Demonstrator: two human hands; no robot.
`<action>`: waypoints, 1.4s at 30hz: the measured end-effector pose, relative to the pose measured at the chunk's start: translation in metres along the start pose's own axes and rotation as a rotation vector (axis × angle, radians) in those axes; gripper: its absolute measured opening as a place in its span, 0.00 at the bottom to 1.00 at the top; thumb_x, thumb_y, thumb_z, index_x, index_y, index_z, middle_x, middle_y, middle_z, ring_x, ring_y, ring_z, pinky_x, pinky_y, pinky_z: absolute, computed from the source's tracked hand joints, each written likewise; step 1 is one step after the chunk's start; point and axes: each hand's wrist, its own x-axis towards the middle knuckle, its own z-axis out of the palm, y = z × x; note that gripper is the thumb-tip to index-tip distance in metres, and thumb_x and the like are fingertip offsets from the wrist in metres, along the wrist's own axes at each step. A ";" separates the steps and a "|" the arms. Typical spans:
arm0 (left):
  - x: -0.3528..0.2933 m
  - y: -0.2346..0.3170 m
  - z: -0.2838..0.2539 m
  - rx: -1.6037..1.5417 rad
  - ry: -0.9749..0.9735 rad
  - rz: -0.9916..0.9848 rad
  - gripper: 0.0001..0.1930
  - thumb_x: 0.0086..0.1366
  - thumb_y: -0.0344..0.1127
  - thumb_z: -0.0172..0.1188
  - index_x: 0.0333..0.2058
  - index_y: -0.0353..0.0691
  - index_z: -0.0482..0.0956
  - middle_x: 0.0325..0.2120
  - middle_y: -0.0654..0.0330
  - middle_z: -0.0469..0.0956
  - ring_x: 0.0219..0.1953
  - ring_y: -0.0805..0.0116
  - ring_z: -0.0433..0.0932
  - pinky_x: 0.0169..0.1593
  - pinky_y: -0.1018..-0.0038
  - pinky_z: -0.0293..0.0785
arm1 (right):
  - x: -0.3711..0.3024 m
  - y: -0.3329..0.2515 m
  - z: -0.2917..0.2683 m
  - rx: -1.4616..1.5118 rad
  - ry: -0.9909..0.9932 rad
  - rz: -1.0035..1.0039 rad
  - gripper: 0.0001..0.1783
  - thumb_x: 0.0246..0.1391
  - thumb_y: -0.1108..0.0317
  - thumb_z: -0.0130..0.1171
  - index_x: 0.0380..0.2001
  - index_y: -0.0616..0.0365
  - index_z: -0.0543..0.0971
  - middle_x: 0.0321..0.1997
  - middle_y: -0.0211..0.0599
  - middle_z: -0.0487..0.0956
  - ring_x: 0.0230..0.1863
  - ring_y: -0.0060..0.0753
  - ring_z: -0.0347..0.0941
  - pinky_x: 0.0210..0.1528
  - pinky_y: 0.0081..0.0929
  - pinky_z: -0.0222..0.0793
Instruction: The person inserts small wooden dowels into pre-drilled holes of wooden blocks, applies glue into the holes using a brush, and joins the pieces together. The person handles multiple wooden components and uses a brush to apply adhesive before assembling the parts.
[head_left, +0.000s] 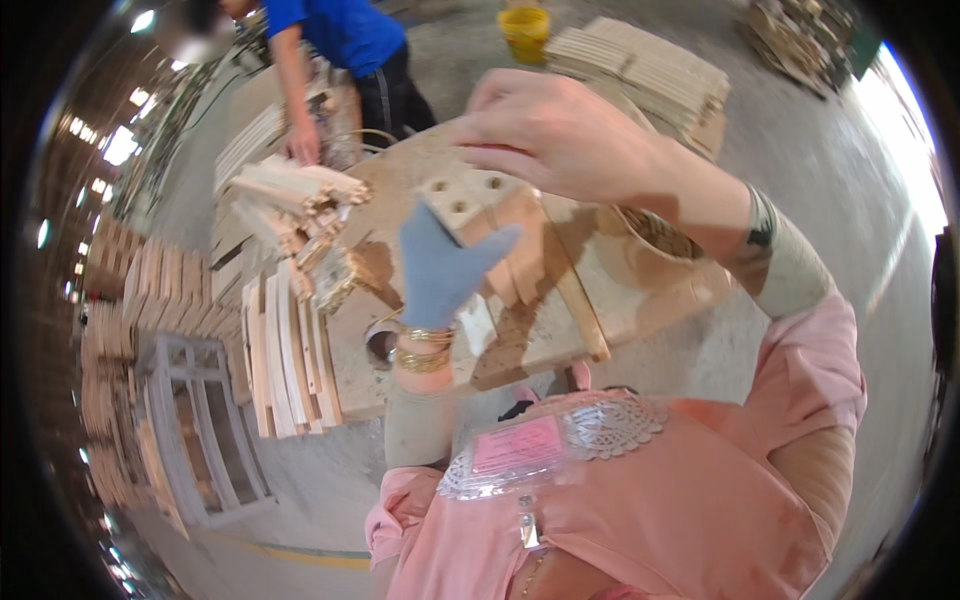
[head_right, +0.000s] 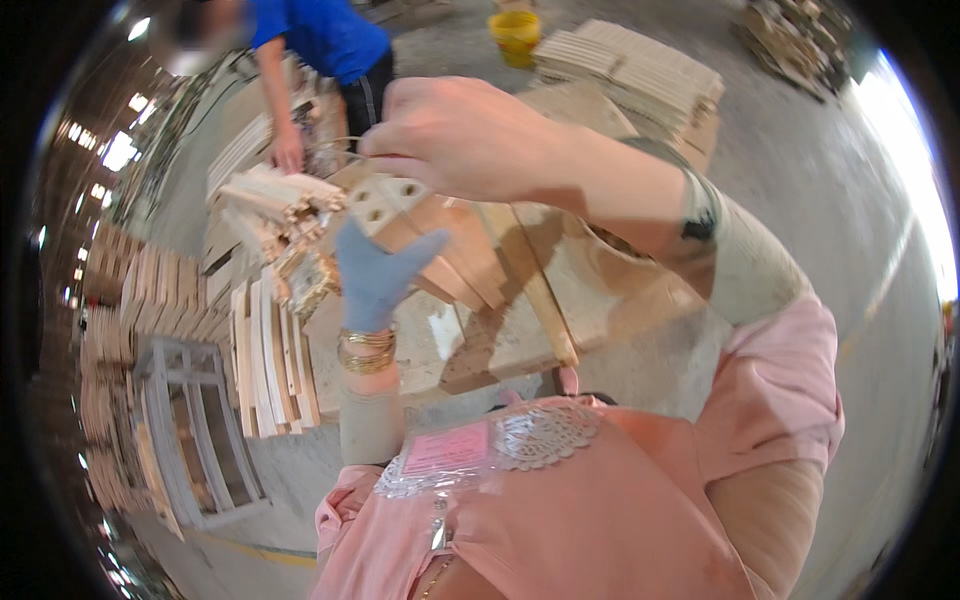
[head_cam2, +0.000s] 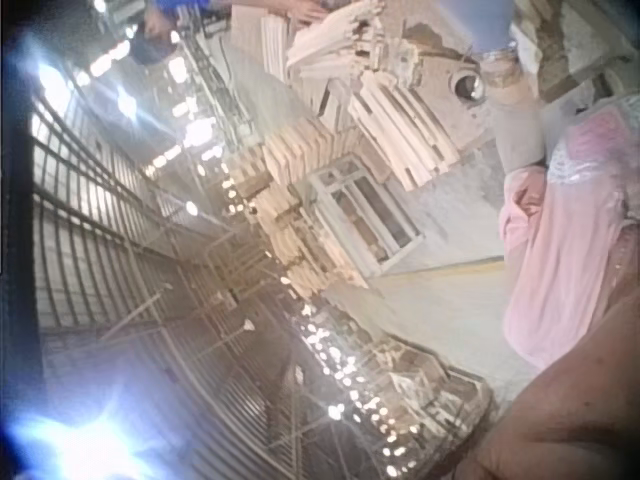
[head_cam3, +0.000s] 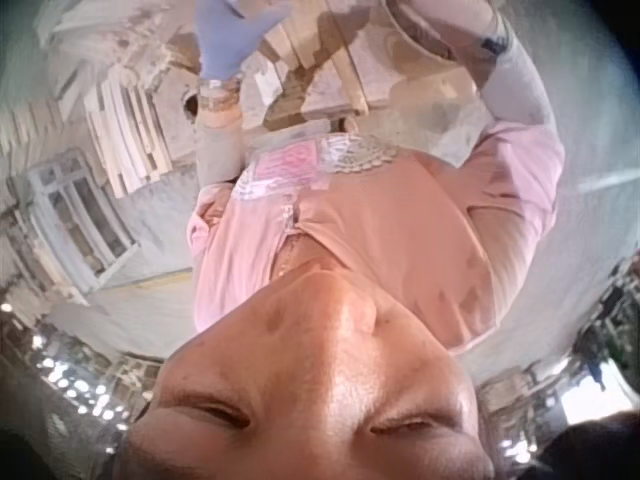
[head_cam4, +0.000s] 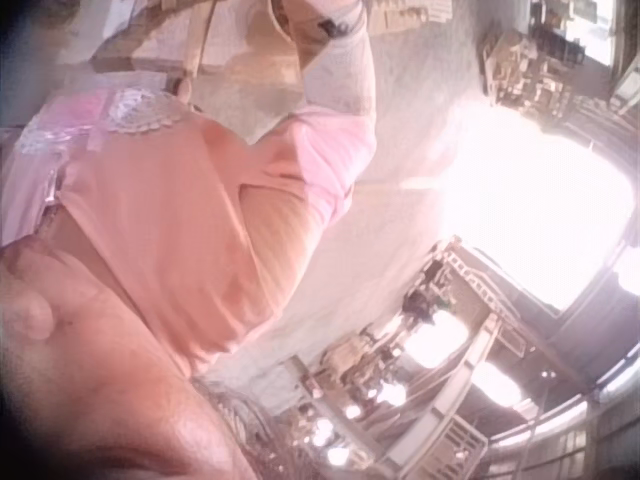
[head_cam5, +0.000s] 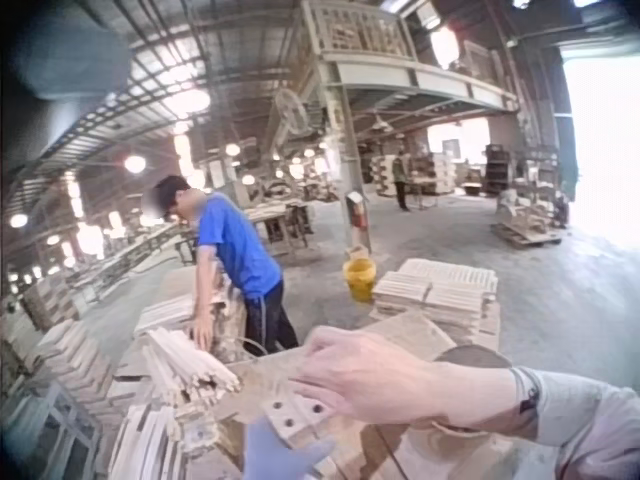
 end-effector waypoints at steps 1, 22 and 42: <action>0.001 0.001 0.001 -0.010 0.048 0.026 0.23 0.46 0.33 0.70 0.40 0.31 0.74 0.34 0.58 0.79 0.34 0.74 0.76 0.39 0.76 0.73 | 0.003 -0.003 -0.006 -0.036 -0.056 0.004 0.11 0.52 0.62 0.54 0.36 0.54 0.80 0.35 0.41 0.76 0.38 0.40 0.72 0.39 0.34 0.69; -0.005 0.006 0.006 0.019 0.064 -0.031 0.27 0.42 0.23 0.69 0.44 0.30 0.71 0.35 0.58 0.77 0.35 0.72 0.77 0.37 0.78 0.75 | -0.274 0.215 0.127 -0.236 -0.985 0.666 0.09 0.39 0.72 0.58 0.28 0.59 0.81 0.33 0.50 0.79 0.40 0.50 0.76 0.42 0.40 0.72; 0.001 0.002 0.004 0.024 0.054 -0.007 0.29 0.46 0.38 0.70 0.45 0.31 0.71 0.37 0.56 0.80 0.39 0.73 0.78 0.42 0.76 0.73 | -0.005 -0.003 -0.015 0.568 -0.012 0.367 0.06 0.49 0.71 0.60 0.31 0.61 0.78 0.24 0.31 0.79 0.26 0.17 0.73 0.29 0.18 0.68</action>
